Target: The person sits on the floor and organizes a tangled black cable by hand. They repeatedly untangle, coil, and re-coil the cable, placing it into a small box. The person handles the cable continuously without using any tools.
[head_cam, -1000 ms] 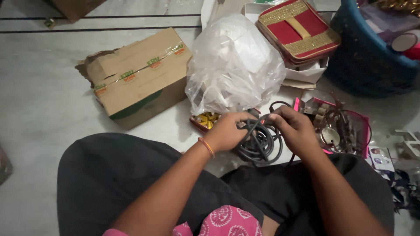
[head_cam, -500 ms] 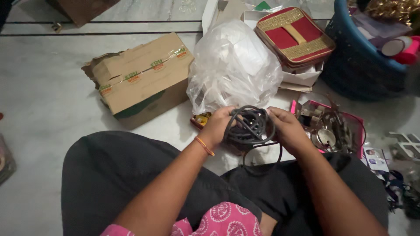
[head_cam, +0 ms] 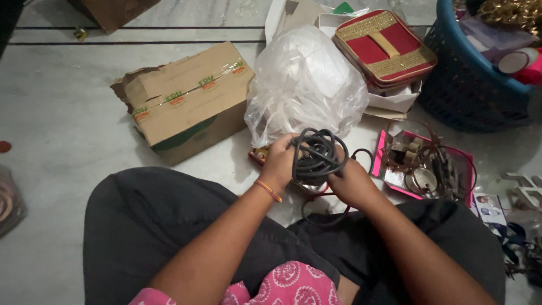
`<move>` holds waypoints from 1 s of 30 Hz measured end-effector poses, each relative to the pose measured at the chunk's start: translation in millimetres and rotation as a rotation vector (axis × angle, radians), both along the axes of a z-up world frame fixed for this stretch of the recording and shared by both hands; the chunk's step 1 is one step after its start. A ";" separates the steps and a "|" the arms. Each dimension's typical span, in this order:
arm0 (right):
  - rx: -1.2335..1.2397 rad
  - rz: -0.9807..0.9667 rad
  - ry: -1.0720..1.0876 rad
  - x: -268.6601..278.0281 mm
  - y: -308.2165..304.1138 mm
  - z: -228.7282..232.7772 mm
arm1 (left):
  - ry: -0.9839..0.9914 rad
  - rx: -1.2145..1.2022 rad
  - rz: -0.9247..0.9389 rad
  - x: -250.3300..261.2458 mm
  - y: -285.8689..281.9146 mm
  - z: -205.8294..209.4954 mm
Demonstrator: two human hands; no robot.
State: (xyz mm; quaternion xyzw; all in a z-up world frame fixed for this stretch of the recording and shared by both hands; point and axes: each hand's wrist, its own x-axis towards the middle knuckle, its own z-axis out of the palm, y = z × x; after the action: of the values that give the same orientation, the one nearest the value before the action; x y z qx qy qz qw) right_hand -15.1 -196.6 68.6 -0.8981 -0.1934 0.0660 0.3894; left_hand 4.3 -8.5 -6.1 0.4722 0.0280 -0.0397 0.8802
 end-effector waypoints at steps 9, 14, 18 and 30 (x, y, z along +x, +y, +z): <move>-0.012 -0.015 0.167 3.6 0.6 -8.9 | -0.015 0.238 0.162 -2.9 -6.4 10.1; 0.359 -0.113 0.777 -1.5 3.5 -3.4 | 0.017 0.284 0.252 -2.5 -3.8 19.5; 0.528 -0.126 0.881 -8.0 6.9 6.9 | -0.094 0.238 0.275 -5.4 -2.9 25.6; 0.938 -0.023 1.125 -23.1 21.3 18.3 | 0.128 0.175 0.475 0.8 4.9 38.3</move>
State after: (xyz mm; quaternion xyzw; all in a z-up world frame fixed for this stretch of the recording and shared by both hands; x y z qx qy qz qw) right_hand -38.2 -175.3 86.9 -0.4692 0.0373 0.4234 0.7741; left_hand 5.1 -3.6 32.3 0.5232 0.1970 0.1407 0.8171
